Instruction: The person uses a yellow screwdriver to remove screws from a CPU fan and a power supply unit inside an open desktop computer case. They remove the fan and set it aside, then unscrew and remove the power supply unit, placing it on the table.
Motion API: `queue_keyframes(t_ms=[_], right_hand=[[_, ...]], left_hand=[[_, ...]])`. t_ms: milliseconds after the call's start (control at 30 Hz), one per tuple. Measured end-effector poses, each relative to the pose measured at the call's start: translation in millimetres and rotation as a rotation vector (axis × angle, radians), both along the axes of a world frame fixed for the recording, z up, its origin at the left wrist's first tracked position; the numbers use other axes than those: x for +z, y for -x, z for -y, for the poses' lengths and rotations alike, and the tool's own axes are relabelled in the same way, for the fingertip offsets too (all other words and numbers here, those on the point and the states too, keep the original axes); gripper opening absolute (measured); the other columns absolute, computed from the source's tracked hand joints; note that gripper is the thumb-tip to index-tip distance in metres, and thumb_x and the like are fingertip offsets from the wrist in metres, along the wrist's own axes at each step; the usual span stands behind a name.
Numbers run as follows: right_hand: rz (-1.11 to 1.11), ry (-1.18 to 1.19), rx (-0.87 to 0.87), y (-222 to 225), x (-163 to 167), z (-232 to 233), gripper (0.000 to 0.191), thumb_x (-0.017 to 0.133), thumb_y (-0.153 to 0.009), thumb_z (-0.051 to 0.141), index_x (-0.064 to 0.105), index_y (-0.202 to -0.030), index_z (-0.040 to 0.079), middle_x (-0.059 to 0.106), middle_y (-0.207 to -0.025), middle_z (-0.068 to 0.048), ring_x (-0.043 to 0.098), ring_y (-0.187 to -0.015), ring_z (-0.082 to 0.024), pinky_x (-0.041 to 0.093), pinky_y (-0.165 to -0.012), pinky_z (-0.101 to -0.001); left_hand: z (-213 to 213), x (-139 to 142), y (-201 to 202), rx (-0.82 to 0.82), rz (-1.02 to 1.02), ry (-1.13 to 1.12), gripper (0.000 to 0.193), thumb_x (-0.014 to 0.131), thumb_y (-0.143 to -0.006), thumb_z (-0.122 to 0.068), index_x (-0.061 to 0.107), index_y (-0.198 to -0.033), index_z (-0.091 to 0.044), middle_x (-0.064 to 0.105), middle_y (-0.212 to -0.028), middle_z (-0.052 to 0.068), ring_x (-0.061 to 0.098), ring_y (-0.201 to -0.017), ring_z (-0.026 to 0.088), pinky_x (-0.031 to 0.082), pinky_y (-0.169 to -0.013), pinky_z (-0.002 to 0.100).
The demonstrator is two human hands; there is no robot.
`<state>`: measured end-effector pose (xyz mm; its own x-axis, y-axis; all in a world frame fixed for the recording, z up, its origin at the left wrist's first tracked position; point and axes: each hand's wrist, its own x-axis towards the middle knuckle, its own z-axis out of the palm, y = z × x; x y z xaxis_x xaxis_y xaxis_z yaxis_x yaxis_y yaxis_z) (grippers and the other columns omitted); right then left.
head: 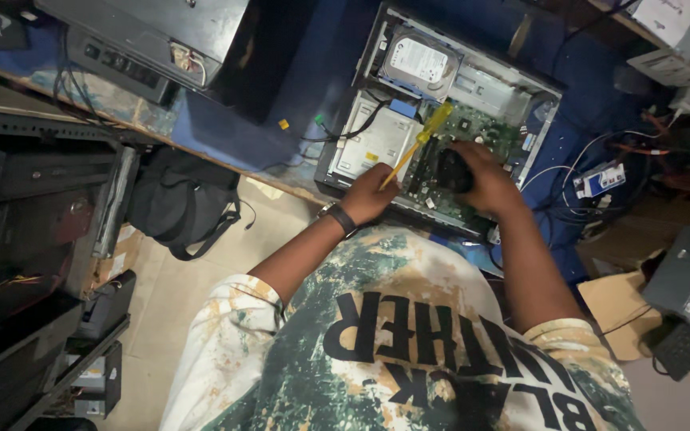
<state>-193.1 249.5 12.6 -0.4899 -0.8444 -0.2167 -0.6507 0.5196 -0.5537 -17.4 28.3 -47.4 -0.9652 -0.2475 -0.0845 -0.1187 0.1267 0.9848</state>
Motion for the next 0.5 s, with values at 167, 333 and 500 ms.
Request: queue_keyframes(t_ms=[167, 333, 500], right_hand=[[-0.001, -0.037, -0.014, 0.1, -0.4, -2.0, 0.103, 0.086, -0.052, 0.005, 0.048, -0.147, 0.008, 0.052, -0.146, -0.019, 0.048, -0.137, -0.040, 0.039, -0.116, -0.0421], [0.012, -0.018, 0.000, 1.6, 0.2, -4.0, 0.106, 0.087, -0.051, 0.005, 0.047, -0.148, 0.008, 0.051, -0.148, -0.020, 0.047, -0.138, -0.041, 0.038, -0.116, -0.0436], [0.013, -0.016, 0.001, 2.8, -0.8, -2.9, 0.106, 0.088, -0.050, 0.006, 0.048, -0.147, 0.009, 0.052, -0.146, -0.020, 0.047, -0.139, -0.041, 0.038, -0.117, -0.0436]], left_hand=[[-0.3, 0.0, -0.2, 0.007, 0.007, -0.030, 0.018, 0.067, -0.094, -0.021, 0.061, -0.101, -0.006, 0.069, -0.090, 0.015, 0.070, -0.086, 0.033, 0.054, -0.075, 0.041], [-0.3, -2.3, -1.3, 0.000, 0.028, -0.032, 0.017, 0.067, -0.094, -0.021, 0.061, -0.100, -0.006, 0.069, -0.089, 0.015, 0.070, -0.085, 0.033, 0.054, -0.075, 0.041], [-0.4, -7.7, -0.6, -0.007, 0.017, -0.043, 0.016, 0.066, -0.094, -0.020, 0.062, -0.100, -0.006, 0.071, -0.090, 0.014, 0.072, -0.087, 0.032, 0.055, -0.077, 0.040]])
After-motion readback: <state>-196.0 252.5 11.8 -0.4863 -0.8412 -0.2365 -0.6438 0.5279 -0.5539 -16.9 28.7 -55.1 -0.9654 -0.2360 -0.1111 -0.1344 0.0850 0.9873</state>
